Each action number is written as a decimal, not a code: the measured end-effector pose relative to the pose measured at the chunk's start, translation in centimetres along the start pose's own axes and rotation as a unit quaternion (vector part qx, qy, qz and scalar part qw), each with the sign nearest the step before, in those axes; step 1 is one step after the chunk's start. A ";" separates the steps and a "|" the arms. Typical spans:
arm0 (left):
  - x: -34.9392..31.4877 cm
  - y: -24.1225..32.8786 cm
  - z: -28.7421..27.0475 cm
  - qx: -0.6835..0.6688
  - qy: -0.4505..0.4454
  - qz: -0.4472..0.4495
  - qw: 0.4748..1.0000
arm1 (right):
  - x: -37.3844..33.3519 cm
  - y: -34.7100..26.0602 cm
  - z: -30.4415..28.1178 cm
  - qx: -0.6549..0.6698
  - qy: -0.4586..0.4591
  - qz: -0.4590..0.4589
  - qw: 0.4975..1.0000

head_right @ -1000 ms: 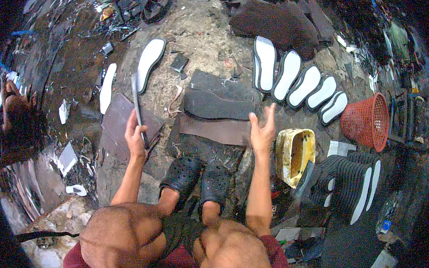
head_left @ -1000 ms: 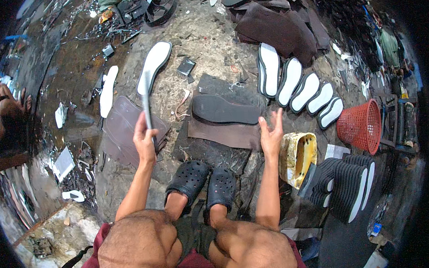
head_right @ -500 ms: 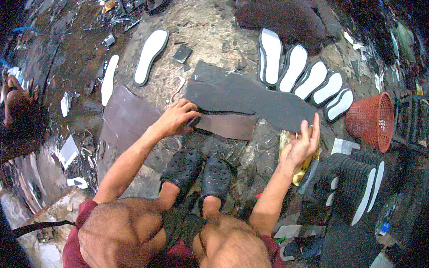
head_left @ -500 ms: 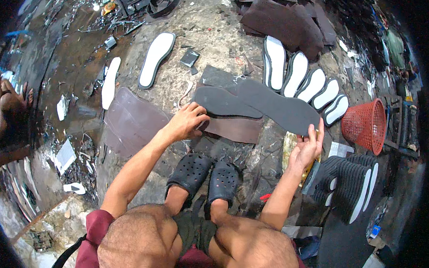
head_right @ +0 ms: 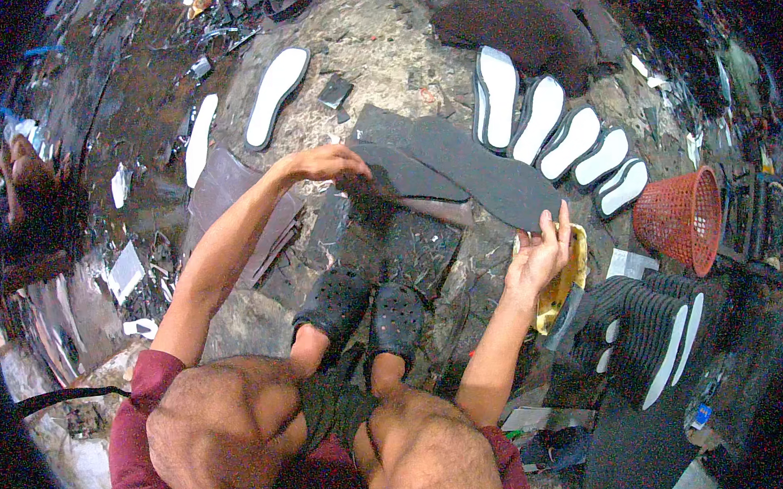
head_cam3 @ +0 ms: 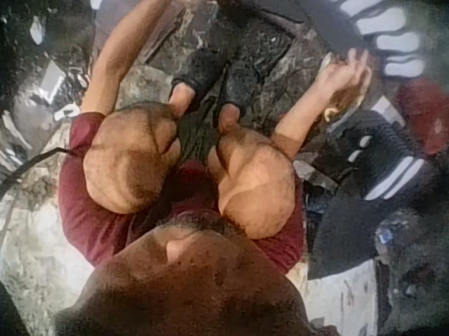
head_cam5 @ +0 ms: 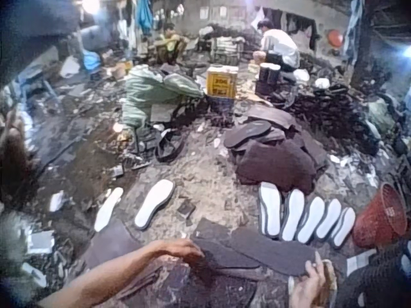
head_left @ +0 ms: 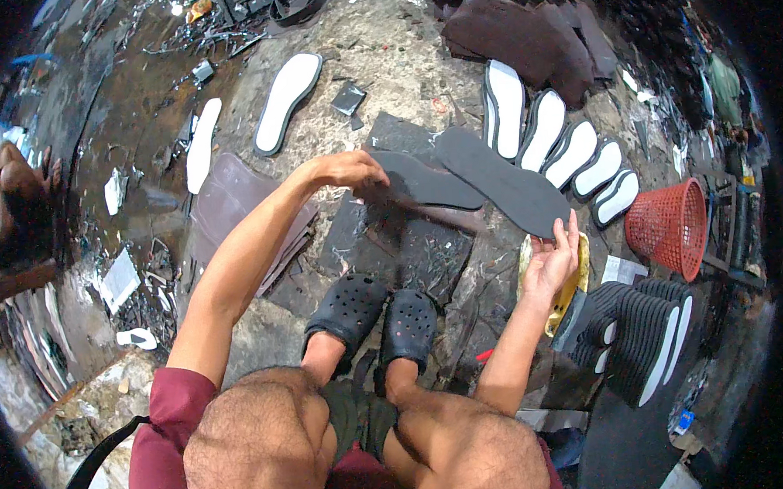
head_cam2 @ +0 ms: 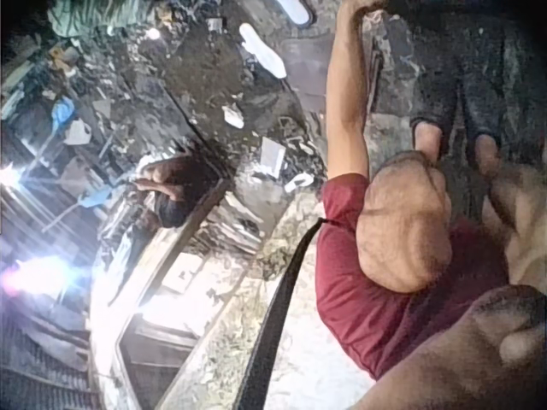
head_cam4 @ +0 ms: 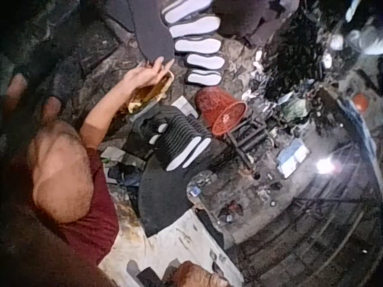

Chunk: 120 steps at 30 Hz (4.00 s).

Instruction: The person sits on the ground and repeatedly picks up, flips, and places down brown shoe insoles. They handle the insoles one at a time, turning them over to show different sides, and occasionally move them between piles on the floor.

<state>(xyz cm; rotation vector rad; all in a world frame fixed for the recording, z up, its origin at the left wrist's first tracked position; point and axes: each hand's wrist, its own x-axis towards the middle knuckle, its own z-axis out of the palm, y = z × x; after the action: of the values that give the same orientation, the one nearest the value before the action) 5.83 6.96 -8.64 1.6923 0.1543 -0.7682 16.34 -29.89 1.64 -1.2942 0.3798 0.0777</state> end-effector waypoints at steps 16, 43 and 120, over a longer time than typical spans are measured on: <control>-6.2 -1.7 13.2 -0.241 0.485 -0.020 0.840 | -4.4 11.9 -1.4 -0.083 -0.104 0.050 0.990; -5.0 -0.5 9.3 0.385 0.317 0.156 0.853 | -4.3 12.8 -2.3 -0.153 -0.144 0.008 0.978; -16.8 13.6 12.2 -0.031 0.406 0.261 0.875 | -0.7 -2.8 -0.3 0.124 -0.284 -0.089 0.946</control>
<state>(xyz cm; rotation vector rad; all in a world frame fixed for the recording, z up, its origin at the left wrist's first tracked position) -5.37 -3.03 11.16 1.7849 0.2787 0.3795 16.41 -30.84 4.38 -0.9958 -0.2189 0.2358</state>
